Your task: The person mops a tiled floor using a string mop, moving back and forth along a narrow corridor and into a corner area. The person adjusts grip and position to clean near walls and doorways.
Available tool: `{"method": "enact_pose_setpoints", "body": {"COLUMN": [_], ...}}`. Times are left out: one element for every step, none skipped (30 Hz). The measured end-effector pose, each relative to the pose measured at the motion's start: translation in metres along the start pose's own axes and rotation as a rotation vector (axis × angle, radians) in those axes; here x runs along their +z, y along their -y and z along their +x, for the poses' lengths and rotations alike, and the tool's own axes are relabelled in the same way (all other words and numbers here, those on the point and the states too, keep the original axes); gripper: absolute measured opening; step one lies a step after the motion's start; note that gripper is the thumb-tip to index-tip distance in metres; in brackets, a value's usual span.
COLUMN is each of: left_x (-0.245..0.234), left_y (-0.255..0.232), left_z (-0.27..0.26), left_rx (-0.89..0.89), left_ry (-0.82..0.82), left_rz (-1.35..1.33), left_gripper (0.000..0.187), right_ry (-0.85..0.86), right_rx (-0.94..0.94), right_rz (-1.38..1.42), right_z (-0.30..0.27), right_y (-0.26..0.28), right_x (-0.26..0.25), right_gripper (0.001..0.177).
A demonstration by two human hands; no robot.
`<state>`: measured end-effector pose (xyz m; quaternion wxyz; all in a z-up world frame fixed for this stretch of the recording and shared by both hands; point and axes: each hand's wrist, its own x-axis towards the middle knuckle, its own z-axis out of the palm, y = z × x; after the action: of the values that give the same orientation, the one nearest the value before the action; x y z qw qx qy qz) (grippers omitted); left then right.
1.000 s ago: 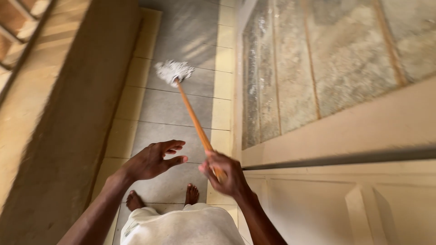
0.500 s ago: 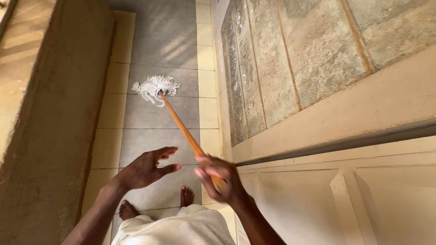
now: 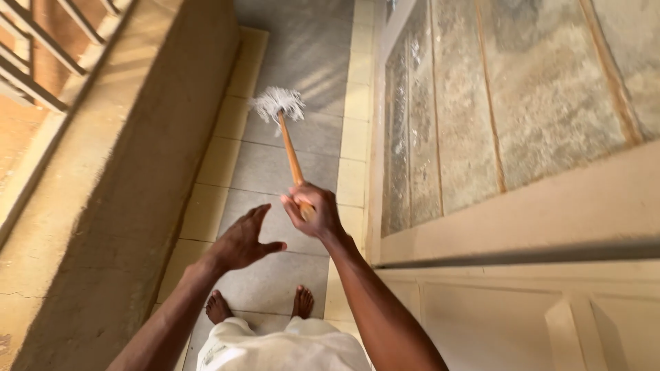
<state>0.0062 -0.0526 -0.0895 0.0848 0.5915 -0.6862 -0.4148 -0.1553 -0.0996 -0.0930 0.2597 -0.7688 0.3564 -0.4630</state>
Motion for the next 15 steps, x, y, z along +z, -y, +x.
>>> {"method": "enact_pose_setpoints", "body": {"left_x": [-0.003,-0.006,-0.008,-0.008,-0.006,-0.004,-0.005,-0.006,-0.006,0.009,0.025,0.041,0.043,0.045,0.047], "left_y": [-0.006,-0.011,-0.017,-0.023,-0.028,-0.034,-0.045,-0.057,-0.069,-0.067,-0.065,-0.064,-0.074,-0.084,-0.094], "left_z": [-0.001,-0.003,-0.004,0.0,0.004,0.008,0.005,0.003,0.0,0.001,0.003,0.006,-0.003,-0.011,-0.02], "left_rx": [-0.007,0.0,0.007,0.001,0.025,0.049,0.04,0.172,0.302,0.291,0.569,0.846,0.841,0.891,0.944], "left_ry": [-0.011,0.004,0.022,0.014,0.043,0.072,0.067,0.108,0.145,0.14,0.09,0.037,0.033,0.054,0.077], "left_rz": [0.002,0.009,0.017,0.019,0.039,0.06,0.058,0.04,0.018,0.016,0.007,0.001,0.001,-0.048,-0.099], "left_gripper": [0.083,0.083,0.084,0.084,0.088,0.093,0.093,0.086,0.078,0.078,0.051,0.025,0.025,0.013,0.023], "right_ry": [0.004,-0.015,-0.035,-0.032,-0.065,-0.098,-0.092,-0.064,-0.033,-0.025,-0.009,0.006,0.02,0.033,0.045], "right_rx": [-0.009,0.01,0.032,0.025,0.095,0.166,0.165,0.188,0.21,0.21,0.248,0.286,0.325,0.363,0.403], "right_rz": [0.008,0.078,0.146,0.153,0.257,0.36,0.367,0.321,0.277,0.287,0.287,0.286,0.282,0.278,0.27], "right_z": [-0.004,-0.007,-0.012,-0.021,-0.031,-0.041,-0.039,-0.036,-0.034,-0.042,-0.05,-0.058,-0.065,-0.073,-0.081], "right_y": [0.008,0.015,0.022,0.034,0.045,0.056,0.09,0.124,0.158,0.156,0.153,0.151,0.148,0.144,0.142], "right_x": [-0.002,-0.005,-0.008,-0.011,-0.014,-0.017,-0.032,-0.047,-0.062,-0.063,-0.065,-0.068,-0.071,-0.075,-0.078], "right_gripper": [0.037,0.04,0.044,0.044,0.043,0.044,0.044,0.041,0.038,0.038,0.036,0.034,0.032,0.031,0.03]}}
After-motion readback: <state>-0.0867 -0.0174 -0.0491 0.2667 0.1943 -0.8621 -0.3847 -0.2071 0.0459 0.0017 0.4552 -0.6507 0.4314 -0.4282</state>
